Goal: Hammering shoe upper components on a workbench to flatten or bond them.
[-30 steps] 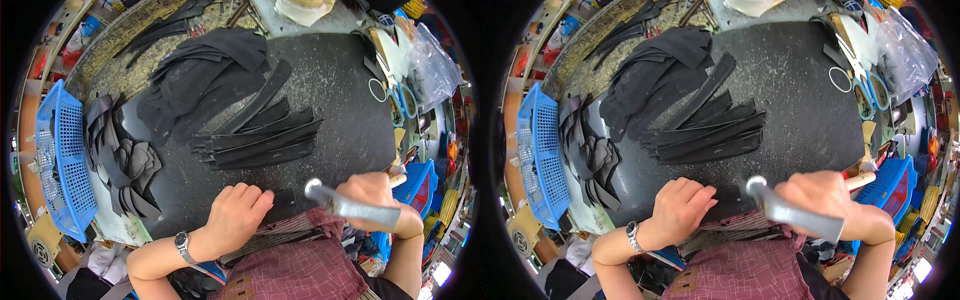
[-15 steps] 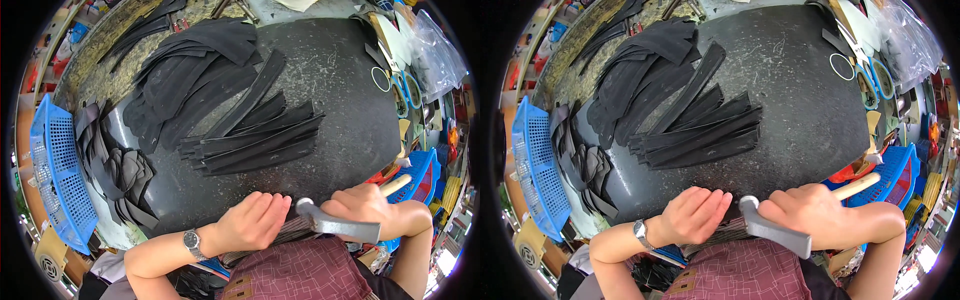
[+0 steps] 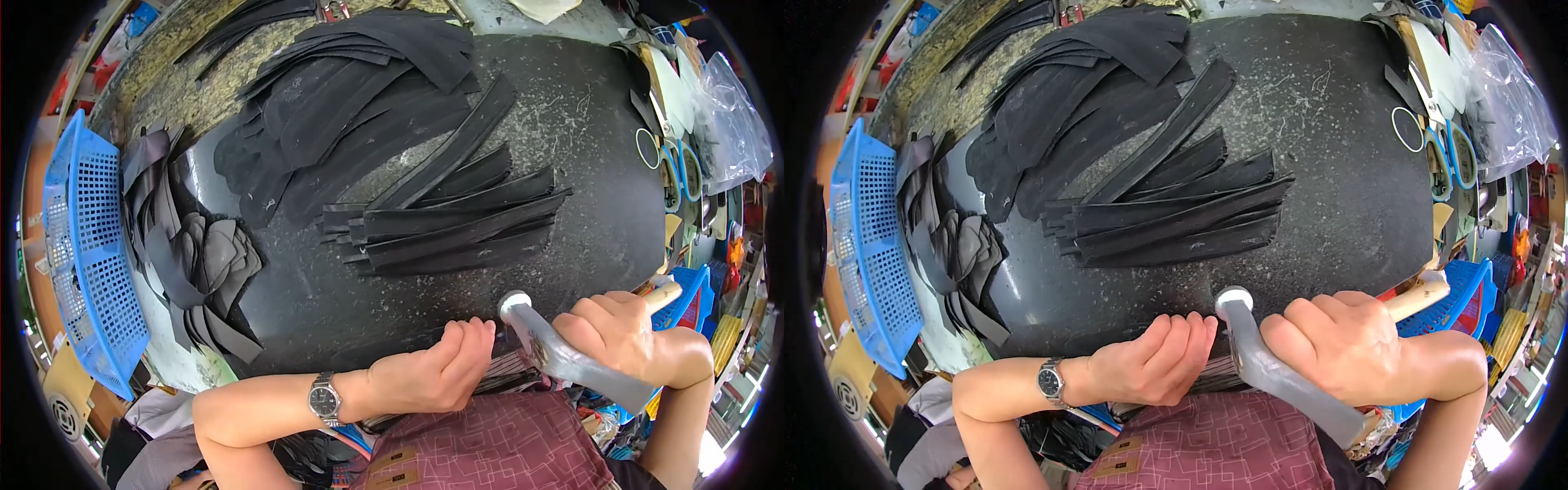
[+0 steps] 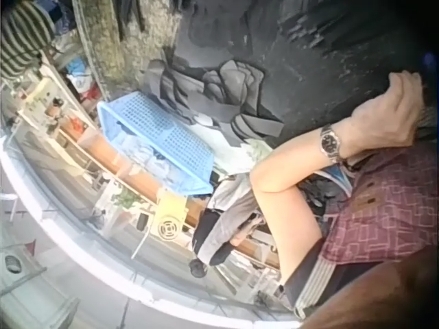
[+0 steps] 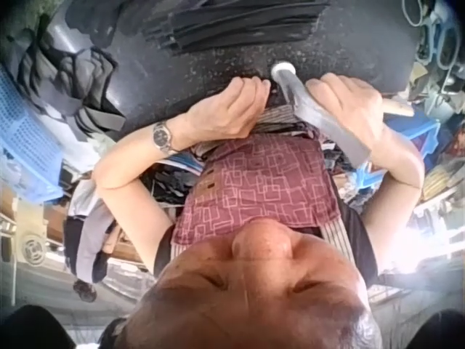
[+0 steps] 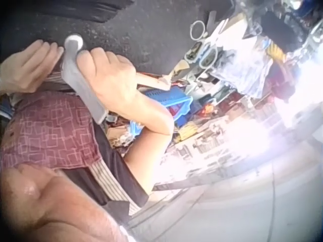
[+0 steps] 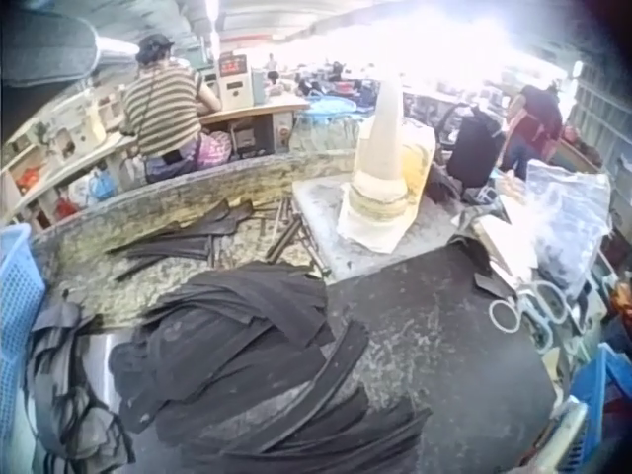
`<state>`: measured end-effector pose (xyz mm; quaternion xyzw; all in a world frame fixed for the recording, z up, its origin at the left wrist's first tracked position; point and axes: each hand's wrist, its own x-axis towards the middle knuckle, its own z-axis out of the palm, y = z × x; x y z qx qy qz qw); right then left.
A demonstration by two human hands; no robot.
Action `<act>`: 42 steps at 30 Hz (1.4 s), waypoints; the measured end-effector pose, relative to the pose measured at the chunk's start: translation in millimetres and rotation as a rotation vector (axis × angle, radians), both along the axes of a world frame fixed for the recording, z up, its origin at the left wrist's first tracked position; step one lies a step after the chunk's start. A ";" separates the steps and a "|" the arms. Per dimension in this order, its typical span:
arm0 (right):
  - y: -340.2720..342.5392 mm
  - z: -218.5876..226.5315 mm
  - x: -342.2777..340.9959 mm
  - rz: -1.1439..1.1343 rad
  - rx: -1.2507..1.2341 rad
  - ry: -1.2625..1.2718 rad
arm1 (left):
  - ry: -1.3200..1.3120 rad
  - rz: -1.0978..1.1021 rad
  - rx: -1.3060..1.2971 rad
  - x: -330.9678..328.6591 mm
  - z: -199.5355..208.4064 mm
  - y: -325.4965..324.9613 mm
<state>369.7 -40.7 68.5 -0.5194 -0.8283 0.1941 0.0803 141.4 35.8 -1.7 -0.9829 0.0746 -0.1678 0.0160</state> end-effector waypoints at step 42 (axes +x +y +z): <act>63.9 4.0 -88.7 0.495 -0.040 -0.062 | -0.031 0.352 -0.197 -111.0 2.5 -6.1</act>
